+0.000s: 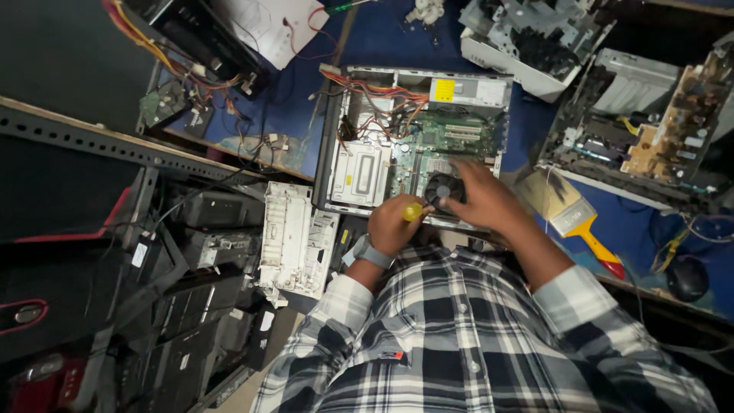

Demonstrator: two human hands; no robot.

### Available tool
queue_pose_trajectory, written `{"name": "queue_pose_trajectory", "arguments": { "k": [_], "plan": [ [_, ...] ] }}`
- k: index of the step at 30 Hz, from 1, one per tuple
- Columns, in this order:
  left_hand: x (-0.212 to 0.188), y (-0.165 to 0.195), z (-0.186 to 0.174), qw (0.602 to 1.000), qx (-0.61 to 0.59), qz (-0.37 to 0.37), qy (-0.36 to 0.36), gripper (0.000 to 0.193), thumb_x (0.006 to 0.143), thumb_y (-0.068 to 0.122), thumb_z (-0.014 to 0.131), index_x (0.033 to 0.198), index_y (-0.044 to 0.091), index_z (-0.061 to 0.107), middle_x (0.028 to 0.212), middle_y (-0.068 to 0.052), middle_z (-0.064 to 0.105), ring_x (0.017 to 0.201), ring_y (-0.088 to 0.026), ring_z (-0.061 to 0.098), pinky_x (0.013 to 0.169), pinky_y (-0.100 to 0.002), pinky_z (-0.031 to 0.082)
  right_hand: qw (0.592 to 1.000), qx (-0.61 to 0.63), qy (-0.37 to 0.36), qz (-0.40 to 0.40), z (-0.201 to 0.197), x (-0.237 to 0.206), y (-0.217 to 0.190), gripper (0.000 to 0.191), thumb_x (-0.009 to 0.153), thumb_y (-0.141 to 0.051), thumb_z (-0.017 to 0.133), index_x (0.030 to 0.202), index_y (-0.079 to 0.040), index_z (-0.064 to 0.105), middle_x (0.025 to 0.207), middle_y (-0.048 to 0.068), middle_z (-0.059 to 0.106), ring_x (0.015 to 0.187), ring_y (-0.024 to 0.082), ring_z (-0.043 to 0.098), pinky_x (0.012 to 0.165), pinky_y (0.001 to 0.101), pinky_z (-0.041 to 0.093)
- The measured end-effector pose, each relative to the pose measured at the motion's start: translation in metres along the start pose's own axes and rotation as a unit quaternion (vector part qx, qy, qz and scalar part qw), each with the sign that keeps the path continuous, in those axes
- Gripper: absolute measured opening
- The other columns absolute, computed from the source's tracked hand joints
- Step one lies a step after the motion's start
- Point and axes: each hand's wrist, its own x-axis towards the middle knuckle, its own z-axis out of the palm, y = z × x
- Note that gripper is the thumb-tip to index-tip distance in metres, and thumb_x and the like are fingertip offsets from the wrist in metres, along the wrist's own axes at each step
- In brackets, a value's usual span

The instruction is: The person uses a yellow screwdriver to unscrew and remove a fan from a computer case, then continues to unscrew and remove a metal bracket from the motherboard area.

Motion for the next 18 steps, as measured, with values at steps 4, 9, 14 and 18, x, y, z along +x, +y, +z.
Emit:
{"name": "queue_pose_trajectory", "arguments": {
  "k": [4,9,14,18],
  "plan": [
    [0.006,0.009,-0.014,0.998,0.048,-0.027,-0.018,0.018,0.09,0.028,0.08,0.086,0.011,0.075,0.087,-0.006,0.074,0.072,-0.03,0.07,0.06,-0.039,0.054,0.993,-0.083,-0.067,0.049,0.035,0.006,0.024,0.105,0.06,-0.043,0.095,0.14,0.003,0.045,0.143,0.031,0.047,0.13,0.045,0.049,0.105,0.0479,0.042],
    [0.002,0.019,-0.026,0.995,0.067,-0.067,0.018,0.02,0.088,0.03,0.08,0.085,0.011,0.075,0.085,-0.008,0.074,0.068,-0.031,0.069,0.057,-0.039,0.053,0.983,-0.077,-0.103,0.128,0.042,0.01,0.026,0.098,0.059,-0.038,0.092,0.14,-0.003,0.05,0.139,0.02,0.057,0.126,0.04,0.058,0.102,0.0457,0.05],
    [-0.007,0.022,-0.033,0.995,0.056,-0.055,0.069,0.018,0.089,0.026,0.081,0.086,0.009,0.074,0.086,-0.007,0.074,0.072,-0.028,0.072,0.063,-0.037,0.056,0.988,-0.095,-0.08,0.095,0.04,0.009,0.028,0.094,0.059,-0.034,0.088,0.139,-0.001,0.051,0.141,0.02,0.056,0.122,0.038,0.06,0.099,0.045,0.052],
    [-0.012,0.021,-0.037,0.993,0.067,-0.062,0.08,0.018,0.09,0.023,0.082,0.085,0.008,0.074,0.086,-0.006,0.074,0.072,-0.026,0.072,0.062,-0.036,0.056,0.982,-0.116,-0.097,0.116,0.045,0.007,0.034,0.091,0.06,-0.039,0.086,0.138,-0.005,0.054,0.138,0.018,0.06,0.12,0.037,0.062,0.098,0.0452,0.052]
  ]
}}
